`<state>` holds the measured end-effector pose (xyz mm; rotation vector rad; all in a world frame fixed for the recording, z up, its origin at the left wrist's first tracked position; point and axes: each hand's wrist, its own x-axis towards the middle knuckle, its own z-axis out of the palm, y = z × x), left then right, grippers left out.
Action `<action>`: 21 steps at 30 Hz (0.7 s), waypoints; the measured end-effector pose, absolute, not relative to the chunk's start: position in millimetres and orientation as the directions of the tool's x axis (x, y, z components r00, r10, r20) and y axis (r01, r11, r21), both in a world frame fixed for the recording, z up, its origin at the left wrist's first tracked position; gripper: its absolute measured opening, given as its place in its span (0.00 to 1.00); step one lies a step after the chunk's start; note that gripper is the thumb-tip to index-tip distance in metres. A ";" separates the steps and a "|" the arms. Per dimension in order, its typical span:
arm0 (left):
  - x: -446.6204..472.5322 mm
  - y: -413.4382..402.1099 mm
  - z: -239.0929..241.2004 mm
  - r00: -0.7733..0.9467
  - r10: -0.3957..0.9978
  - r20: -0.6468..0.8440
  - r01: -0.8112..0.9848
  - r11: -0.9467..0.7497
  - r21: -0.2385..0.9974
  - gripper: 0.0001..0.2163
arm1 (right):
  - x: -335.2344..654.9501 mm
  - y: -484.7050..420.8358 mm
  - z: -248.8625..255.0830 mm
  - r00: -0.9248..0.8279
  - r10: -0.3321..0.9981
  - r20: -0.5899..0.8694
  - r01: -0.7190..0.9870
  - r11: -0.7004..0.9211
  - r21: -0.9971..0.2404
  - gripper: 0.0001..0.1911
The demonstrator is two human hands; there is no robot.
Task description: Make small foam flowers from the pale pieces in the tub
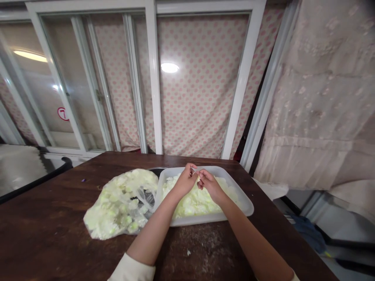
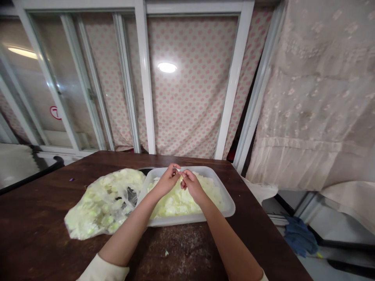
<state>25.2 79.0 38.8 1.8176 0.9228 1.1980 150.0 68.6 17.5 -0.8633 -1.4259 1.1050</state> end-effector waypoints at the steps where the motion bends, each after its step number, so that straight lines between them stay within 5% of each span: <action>1: 26.4 76.8 40.5 0.339 0.858 0.387 0.087 -0.438 0.895 0.07 | 149.6 68.6 17.3 -0.155 0.939 0.308 -0.075 0.300 -0.951 0.21; 6: 29.7 66.4 49.6 0.407 0.828 0.386 -0.083 -0.388 0.918 0.05 | 146.8 67.4 17.6 -0.141 0.920 0.367 -0.103 0.355 -0.929 0.20; 15: 27.0 66.4 45.3 0.317 0.811 0.491 0.124 -0.549 0.827 0.03 | 145.4 63.7 19.4 -0.084 0.937 0.340 -0.057 0.336 -0.940 0.22; 21: 27.3 71.4 42.8 0.271 0.857 0.438 0.129 -0.483 0.866 0.06 | 146.5 64.0 17.6 -0.151 0.927 0.342 -0.033 0.341 -0.939 0.21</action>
